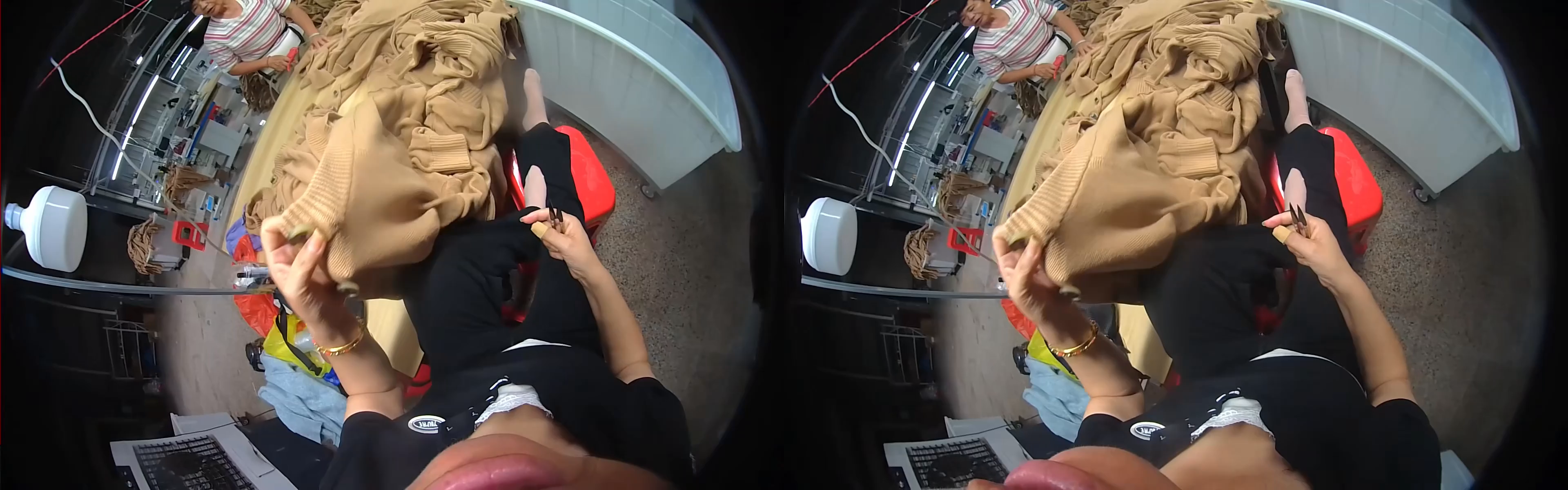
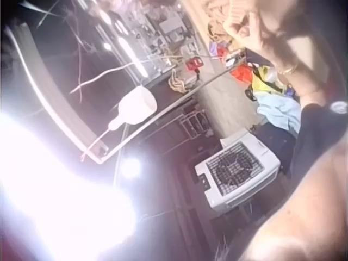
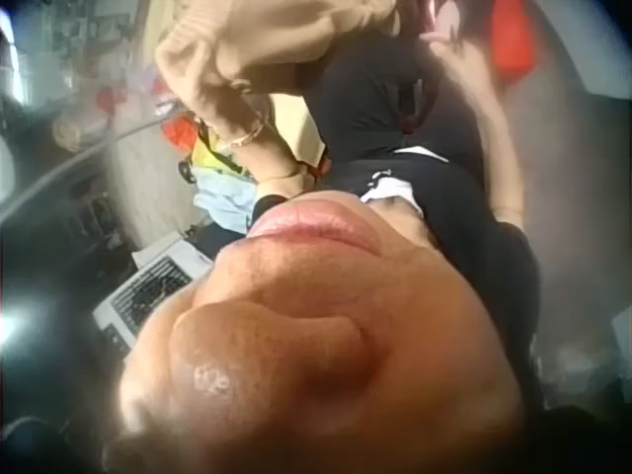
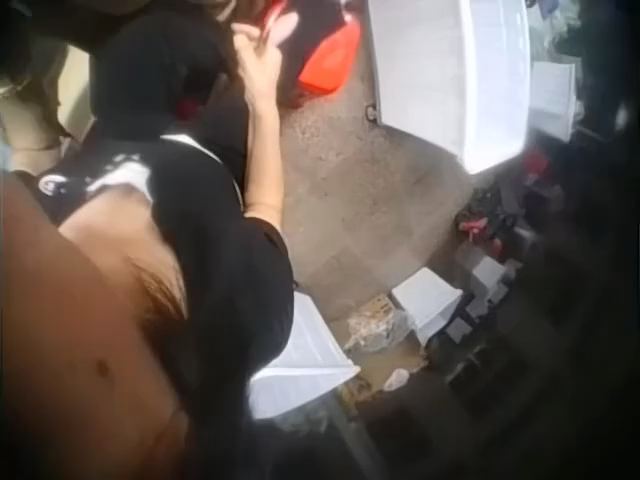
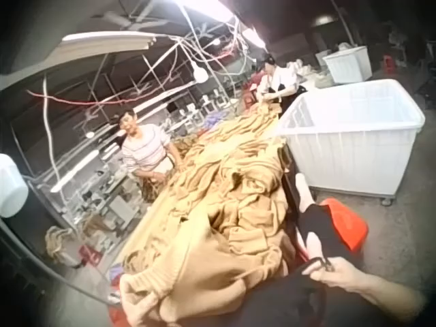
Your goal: Trimming loose threads from sweaters using a pair of specialized snips.
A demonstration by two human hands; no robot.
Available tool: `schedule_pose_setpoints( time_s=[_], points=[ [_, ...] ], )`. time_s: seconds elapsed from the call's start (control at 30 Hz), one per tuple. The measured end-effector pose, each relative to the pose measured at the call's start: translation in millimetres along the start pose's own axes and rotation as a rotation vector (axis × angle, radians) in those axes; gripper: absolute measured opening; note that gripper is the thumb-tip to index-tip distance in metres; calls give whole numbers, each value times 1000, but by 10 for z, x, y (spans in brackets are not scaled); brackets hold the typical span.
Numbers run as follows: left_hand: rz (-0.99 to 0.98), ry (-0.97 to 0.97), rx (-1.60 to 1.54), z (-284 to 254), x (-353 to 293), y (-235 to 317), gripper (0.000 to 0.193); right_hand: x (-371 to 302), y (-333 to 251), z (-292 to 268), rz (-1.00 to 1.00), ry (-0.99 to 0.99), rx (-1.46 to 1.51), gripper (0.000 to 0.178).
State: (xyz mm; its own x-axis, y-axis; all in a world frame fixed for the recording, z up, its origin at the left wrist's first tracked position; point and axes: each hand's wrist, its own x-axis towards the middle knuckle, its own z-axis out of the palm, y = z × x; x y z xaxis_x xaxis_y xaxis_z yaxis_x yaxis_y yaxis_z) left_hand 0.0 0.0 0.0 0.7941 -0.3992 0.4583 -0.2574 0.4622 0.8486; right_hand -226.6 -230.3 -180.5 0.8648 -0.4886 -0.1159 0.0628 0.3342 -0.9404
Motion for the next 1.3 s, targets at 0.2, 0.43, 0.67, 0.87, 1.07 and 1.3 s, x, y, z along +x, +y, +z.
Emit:
schedule_pose_setpoints(
  time_s=[0.2,0.43,0.67,0.87,1.07,1.3],
  points=[
    [259,-15,-160,311,-228,425,33,-61,-47,-79,3,22,56,25],
    [121,-904,-655,206,-416,1216,20,-83,-31,-81,4,16,90,22],
    [-244,-936,-522,421,-218,430,12,-22,-85,-48,4,7,7,21],
    [-622,-375,219,285,-538,-779,26,75,-195,110,-195,-40,-201,27],
    [-600,-309,42,361,-659,-746,35,99,-363,404,-459,-177,-403,35],
    [-621,-350,-58,301,-692,-759,39,397,-311,690,-264,-355,63,35]
  ],
)
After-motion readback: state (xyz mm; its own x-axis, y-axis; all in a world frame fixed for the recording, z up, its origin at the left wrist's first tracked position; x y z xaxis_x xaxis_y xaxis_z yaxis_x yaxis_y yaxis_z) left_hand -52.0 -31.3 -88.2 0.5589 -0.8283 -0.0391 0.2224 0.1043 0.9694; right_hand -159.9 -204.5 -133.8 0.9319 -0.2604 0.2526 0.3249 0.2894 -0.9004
